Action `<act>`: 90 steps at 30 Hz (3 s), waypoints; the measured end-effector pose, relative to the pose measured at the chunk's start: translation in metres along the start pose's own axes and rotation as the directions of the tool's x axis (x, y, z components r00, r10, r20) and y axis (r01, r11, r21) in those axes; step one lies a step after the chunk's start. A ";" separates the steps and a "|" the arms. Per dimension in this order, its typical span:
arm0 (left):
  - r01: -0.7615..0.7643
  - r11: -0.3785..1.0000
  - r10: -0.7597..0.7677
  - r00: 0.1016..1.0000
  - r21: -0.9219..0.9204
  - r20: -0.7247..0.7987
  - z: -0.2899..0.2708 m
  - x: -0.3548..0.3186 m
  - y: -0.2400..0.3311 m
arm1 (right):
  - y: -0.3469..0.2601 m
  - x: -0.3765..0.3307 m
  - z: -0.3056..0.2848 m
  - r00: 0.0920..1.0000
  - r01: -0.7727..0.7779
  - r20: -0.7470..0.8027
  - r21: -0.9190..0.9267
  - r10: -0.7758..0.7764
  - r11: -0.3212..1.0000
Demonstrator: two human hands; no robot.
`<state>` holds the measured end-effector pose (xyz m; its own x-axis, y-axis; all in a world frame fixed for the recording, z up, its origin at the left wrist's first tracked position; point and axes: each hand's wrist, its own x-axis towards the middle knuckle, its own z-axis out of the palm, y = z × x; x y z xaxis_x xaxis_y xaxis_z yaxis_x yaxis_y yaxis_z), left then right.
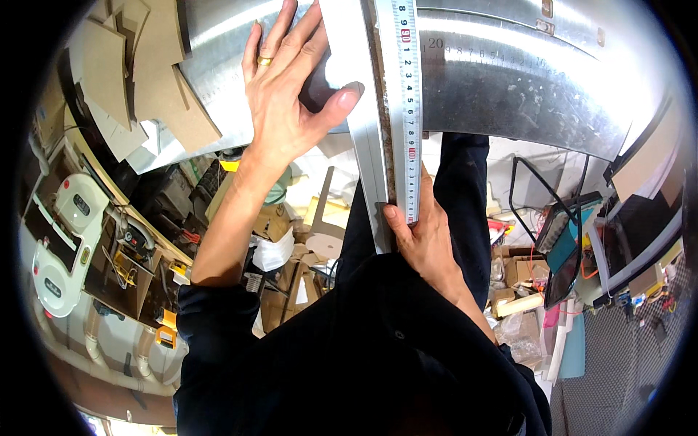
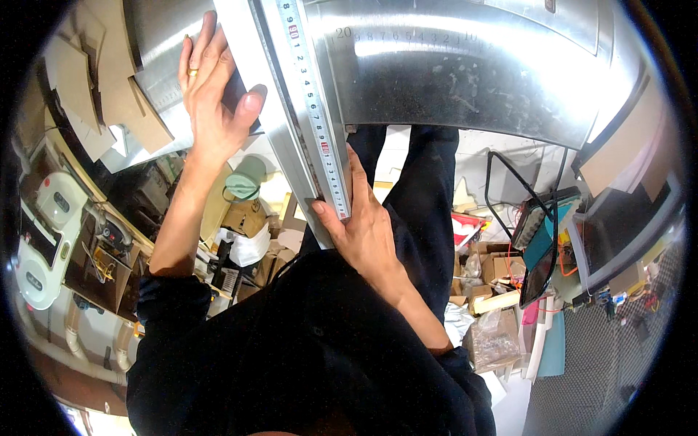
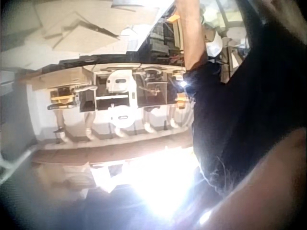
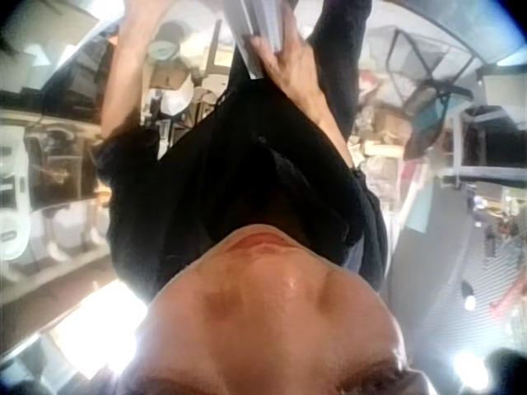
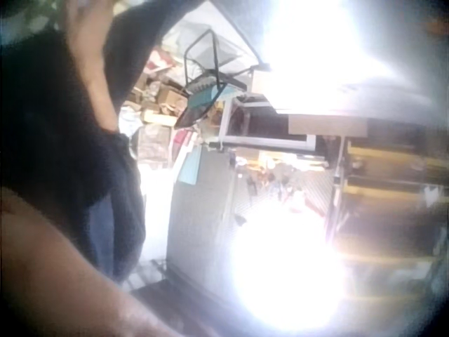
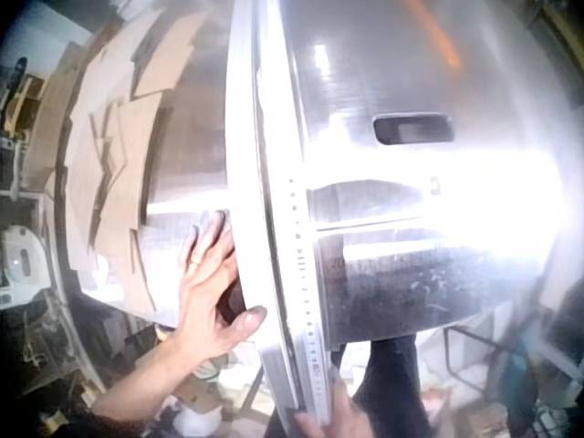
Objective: The person measures a cardboard box and cuts cardboard pieces using a table saw. They repeatedly measure the box and cut pieces to size, then assemble the box by fitting the cut pieces into the box structure.
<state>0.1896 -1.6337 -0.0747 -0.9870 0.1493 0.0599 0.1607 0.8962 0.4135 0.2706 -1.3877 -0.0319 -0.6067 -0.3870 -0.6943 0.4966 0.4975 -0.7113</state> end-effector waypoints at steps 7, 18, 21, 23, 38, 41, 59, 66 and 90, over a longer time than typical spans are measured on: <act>0.007 1.000 -0.007 1.000 0.024 0.002 0.001 0.000 0.001 | 0.005 0.000 0.000 1.000 0.002 0.007 0.004 -0.002 1.000; 0.003 1.000 -0.003 1.000 0.015 -0.005 0.002 0.000 -0.002 | 0.001 0.003 -0.002 0.997 -0.079 0.006 0.246 0.080 0.966; 0.005 1.000 -0.005 1.000 0.019 0.007 0.001 0.001 0.000 | 0.010 0.001 -0.001 0.998 -0.069 0.004 0.102 0.069 0.992; 0.011 1.000 -0.011 1.000 0.017 0.004 0.000 0.001 0.001 | 0.011 0.002 -0.001 0.997 -0.071 0.002 0.082 0.071 0.994; 0.024 0.999 -0.025 0.999 0.040 0.024 -0.001 0.003 0.003 | 0.008 0.002 -0.001 0.997 -0.077 0.009 0.077 0.077 0.994; 0.032 0.998 -0.033 0.999 0.050 0.018 -0.001 0.003 0.005 | 0.011 0.003 -0.001 0.998 -0.061 0.005 0.058 0.061 0.996; 0.017 0.998 -0.020 0.999 0.064 0.033 -0.002 0.002 0.005 | 0.005 0.002 -0.003 0.999 -0.032 -0.011 0.076 0.033 0.997; 0.027 0.996 -0.032 0.998 0.089 0.053 -0.002 0.000 0.004 | 0.007 0.002 -0.003 1.000 -0.019 -0.020 0.075 0.021 0.997; 0.055 0.998 -0.055 0.998 0.000 -0.005 -0.003 0.002 0.010 | 0.003 -0.014 -0.024 0.962 0.176 -0.194 -0.102 -0.193 0.979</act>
<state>0.1896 -1.6256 -0.0680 -0.9944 0.0974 0.0413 0.1057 0.9030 0.4164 0.2653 -1.3622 -0.0218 -0.7999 -0.3174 -0.5094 0.3162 0.4986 -0.8071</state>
